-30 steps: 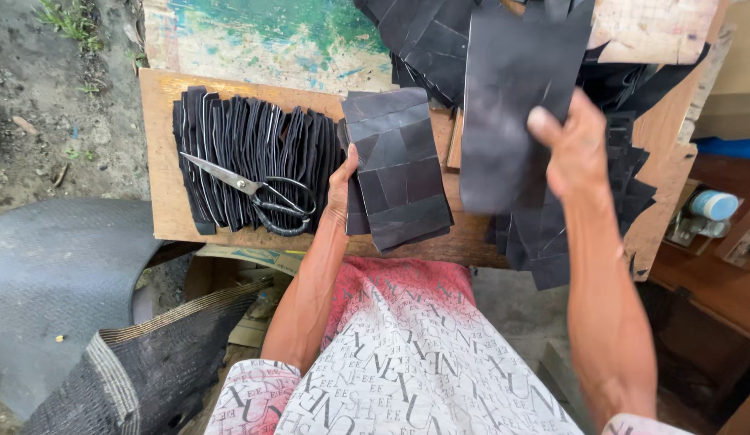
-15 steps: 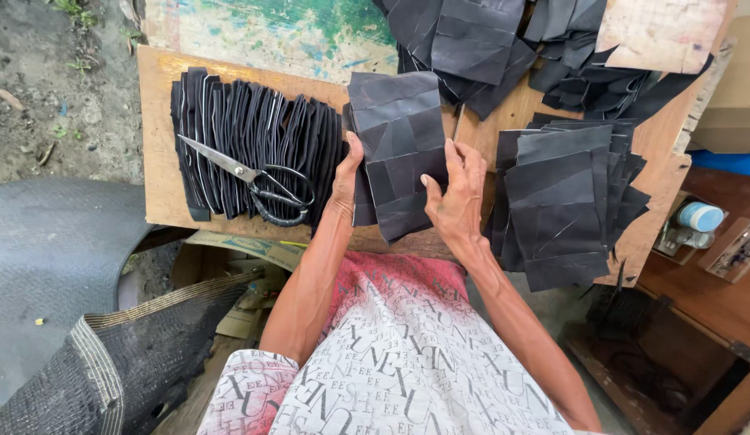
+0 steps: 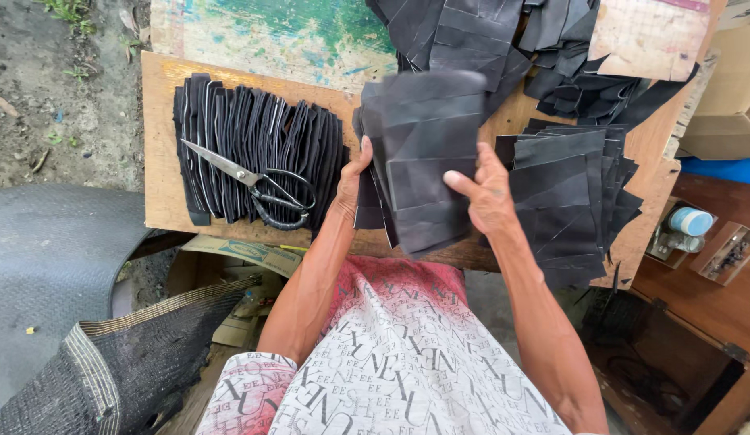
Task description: The person sorts and stacks black rectangular material pieces on a wooden workbench. They pick up pieces from a pile, align them, and place them into a neat stack, occasionally moving the stack to a different location on the table.
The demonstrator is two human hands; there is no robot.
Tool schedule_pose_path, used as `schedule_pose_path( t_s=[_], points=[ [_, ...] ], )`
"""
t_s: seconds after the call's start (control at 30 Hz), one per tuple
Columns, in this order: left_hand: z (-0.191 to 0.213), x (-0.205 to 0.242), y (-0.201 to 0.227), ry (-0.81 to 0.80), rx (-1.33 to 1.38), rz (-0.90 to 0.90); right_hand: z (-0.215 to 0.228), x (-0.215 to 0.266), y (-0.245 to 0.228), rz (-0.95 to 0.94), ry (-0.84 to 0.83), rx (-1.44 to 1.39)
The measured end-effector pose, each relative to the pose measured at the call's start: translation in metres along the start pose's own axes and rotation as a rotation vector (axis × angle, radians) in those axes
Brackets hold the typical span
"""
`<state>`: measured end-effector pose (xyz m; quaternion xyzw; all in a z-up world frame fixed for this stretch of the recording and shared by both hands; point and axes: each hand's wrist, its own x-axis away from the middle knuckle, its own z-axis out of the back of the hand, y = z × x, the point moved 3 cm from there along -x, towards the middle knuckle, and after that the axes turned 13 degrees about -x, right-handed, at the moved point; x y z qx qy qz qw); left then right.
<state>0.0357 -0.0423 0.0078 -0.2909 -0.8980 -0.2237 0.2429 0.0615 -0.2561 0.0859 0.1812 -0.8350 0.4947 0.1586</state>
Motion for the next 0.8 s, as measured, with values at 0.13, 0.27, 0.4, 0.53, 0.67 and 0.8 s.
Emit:
schedule_pose_path(
  t_s=[0.13,0.27,0.4,0.53,0.67,0.8],
  points=[
    [0.014,-0.006,-0.011,0.037,-0.005,0.075,0.009,0.013,-0.026,-0.030,-0.059,-0.029],
    [0.015,-0.017,-0.011,0.107,-0.090,0.111,0.009,0.014,-0.018,-0.110,-0.089,-0.060],
    [0.027,-0.015,-0.001,0.152,-0.122,0.111,0.010,0.023,-0.015,-0.124,-0.083,-0.182],
    [0.031,-0.012,0.011,0.123,-0.051,0.100,0.007,0.026,-0.037,-0.002,0.008,-0.107],
    [0.031,0.003,0.021,0.151,-0.051,0.136,-0.008,0.011,-0.086,0.155,-0.094,-0.001],
    [0.028,0.007,0.022,0.135,-0.030,0.168,-0.014,-0.037,-0.132,0.198,-0.226,0.191]
  ],
)
